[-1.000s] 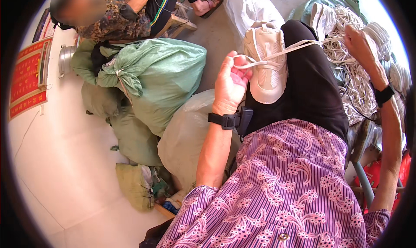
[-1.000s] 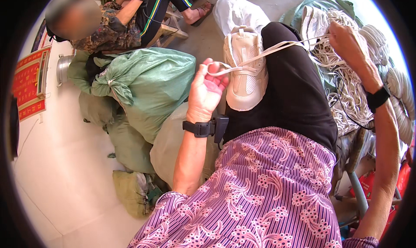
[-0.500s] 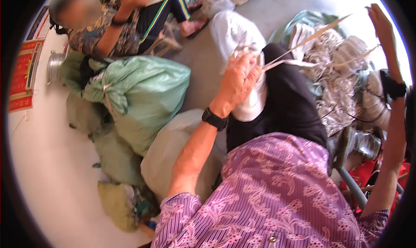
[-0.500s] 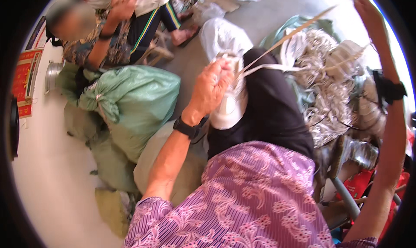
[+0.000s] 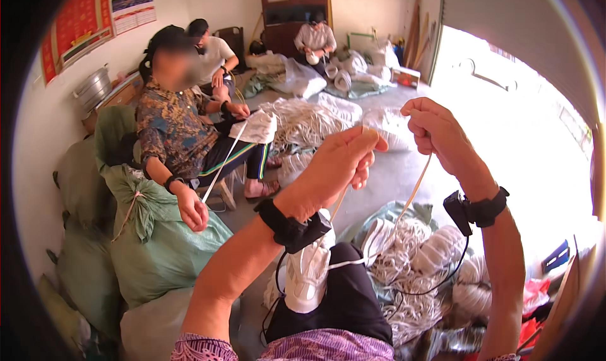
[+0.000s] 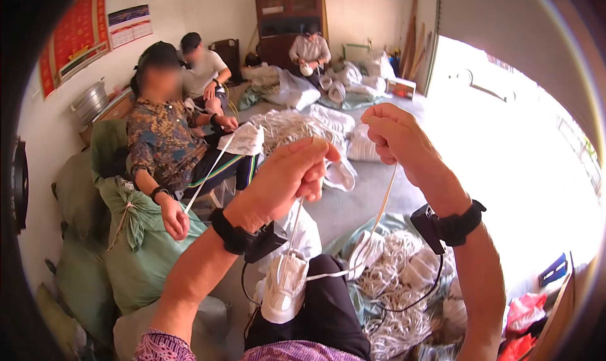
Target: Lacing shoelaces through the eyelets of athletic shoes in a workshop setting.
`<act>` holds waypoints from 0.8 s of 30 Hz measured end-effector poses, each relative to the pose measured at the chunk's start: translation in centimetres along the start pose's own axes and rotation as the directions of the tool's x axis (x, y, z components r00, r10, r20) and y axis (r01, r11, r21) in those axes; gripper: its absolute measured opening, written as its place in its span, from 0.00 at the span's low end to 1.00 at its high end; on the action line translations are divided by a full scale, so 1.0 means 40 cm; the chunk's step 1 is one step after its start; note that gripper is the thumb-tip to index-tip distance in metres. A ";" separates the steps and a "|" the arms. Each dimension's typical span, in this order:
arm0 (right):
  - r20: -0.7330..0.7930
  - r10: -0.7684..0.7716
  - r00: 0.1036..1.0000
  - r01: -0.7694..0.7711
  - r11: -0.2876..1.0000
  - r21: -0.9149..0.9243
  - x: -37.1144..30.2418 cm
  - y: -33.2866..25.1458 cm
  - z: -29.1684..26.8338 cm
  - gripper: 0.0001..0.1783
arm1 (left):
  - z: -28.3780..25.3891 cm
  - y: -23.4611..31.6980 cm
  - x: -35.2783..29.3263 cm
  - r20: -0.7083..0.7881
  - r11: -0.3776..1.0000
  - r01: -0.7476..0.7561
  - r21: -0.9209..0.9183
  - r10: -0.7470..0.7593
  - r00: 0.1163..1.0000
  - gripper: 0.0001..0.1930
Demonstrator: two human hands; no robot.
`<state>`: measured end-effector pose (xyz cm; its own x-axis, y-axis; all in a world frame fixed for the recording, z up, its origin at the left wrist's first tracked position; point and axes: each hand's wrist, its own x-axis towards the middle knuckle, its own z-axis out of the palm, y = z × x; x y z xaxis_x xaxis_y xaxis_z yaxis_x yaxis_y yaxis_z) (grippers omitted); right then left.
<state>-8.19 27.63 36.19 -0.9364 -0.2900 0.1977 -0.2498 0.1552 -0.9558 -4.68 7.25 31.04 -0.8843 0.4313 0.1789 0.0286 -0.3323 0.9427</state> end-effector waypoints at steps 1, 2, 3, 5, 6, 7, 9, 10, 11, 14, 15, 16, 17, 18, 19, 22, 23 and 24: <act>0.081 -0.027 0.996 0.020 0.996 0.087 0.012 -0.035 -0.003 0.09 | 0.001 0.054 0.009 -0.032 0.999 -0.042 0.017 0.042 0.999 0.15; 0.108 -0.065 0.992 0.059 0.996 0.064 0.022 -0.075 -0.001 0.08 | -0.006 0.098 0.019 -0.031 0.993 -0.105 0.045 0.107 0.994 0.16; 0.125 -0.098 0.987 0.092 0.995 0.049 0.030 -0.117 0.008 0.08 | -0.017 0.145 0.027 -0.030 0.990 -0.130 0.055 0.132 0.991 0.16; 0.147 -0.236 0.961 0.241 0.970 -0.015 0.039 -0.200 0.033 0.07 | -0.028 0.234 0.026 -0.029 0.979 -0.204 0.016 0.204 0.979 0.15; 0.151 -0.274 0.950 0.286 0.956 -0.070 0.038 -0.244 0.021 0.06 | -0.003 0.277 0.021 -0.072 0.963 -0.255 0.090 0.262 0.962 0.15; 0.167 -0.305 0.938 0.322 0.943 -0.084 0.049 -0.280 0.025 0.06 | 0.000 0.314 0.017 -0.071 0.951 -0.294 0.099 0.302 0.951 0.15; 0.098 -0.485 0.869 0.495 0.854 -0.160 0.064 -0.347 0.023 0.06 | 0.013 0.381 0.016 -0.004 0.924 -0.358 0.136 0.362 0.932 0.14; 0.101 -0.502 0.859 0.511 0.847 -0.143 0.072 -0.381 0.013 0.08 | 0.025 0.411 0.012 -0.021 0.913 -0.375 0.160 0.383 0.924 0.13; 0.108 -0.525 0.844 0.536 0.830 -0.155 0.073 -0.418 0.014 0.08 | 0.037 0.438 0.011 -0.011 0.900 -0.404 0.165 0.411 0.912 0.13; 0.079 -0.654 0.752 0.652 0.720 -0.240 0.081 -0.516 0.038 0.11 | 0.057 0.511 -0.004 0.016 0.848 -0.495 0.189 0.502 0.865 0.13; 0.083 -0.663 0.744 0.660 0.710 -0.247 0.077 -0.543 0.044 0.11 | 0.071 0.529 -0.009 0.022 0.841 -0.508 0.189 0.513 0.858 0.13; 0.082 -0.700 0.710 0.696 0.678 -0.236 0.071 -0.568 0.054 0.11 | 0.088 0.547 -0.017 0.014 0.829 -0.522 0.202 0.531 0.847 0.13; 0.080 -0.734 0.674 0.730 0.646 -0.225 0.064 -0.592 0.064 0.11 | 0.099 0.563 -0.024 0.006 0.817 -0.535 0.216 0.547 0.837 0.12; 0.119 -0.744 0.658 0.752 0.640 -0.158 0.062 -0.613 0.072 0.11 | 0.100 0.576 -0.026 0.011 0.800 -0.542 0.258 0.559 0.829 0.13; 0.124 -0.751 0.649 0.760 0.630 -0.160 0.056 -0.628 0.084 0.11 | 0.100 0.583 -0.026 0.014 0.792 -0.552 0.260 0.569 0.822 0.13; 0.121 -0.758 0.641 0.768 0.634 -0.095 0.043 -0.663 0.121 0.11 | 0.100 0.599 -0.035 0.007 0.738 -0.583 0.340 0.618 0.786 0.17; 0.134 -0.755 0.641 0.767 0.633 -0.105 0.041 -0.670 0.129 0.12 | 0.102 0.602 -0.040 0.009 0.731 -0.590 0.342 0.625 0.780 0.17; 0.149 -0.753 0.641 0.768 0.630 -0.114 0.038 -0.675 0.138 0.12 | 0.108 0.604 -0.049 -0.028 0.735 -0.584 0.345 0.630 0.776 0.17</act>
<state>-1.50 17.78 61.07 -0.3749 -0.4433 0.8142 -0.9046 -0.0173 -0.4259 -0.22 2.01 54.70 -0.6813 0.1019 0.7249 0.6982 -0.2070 0.6853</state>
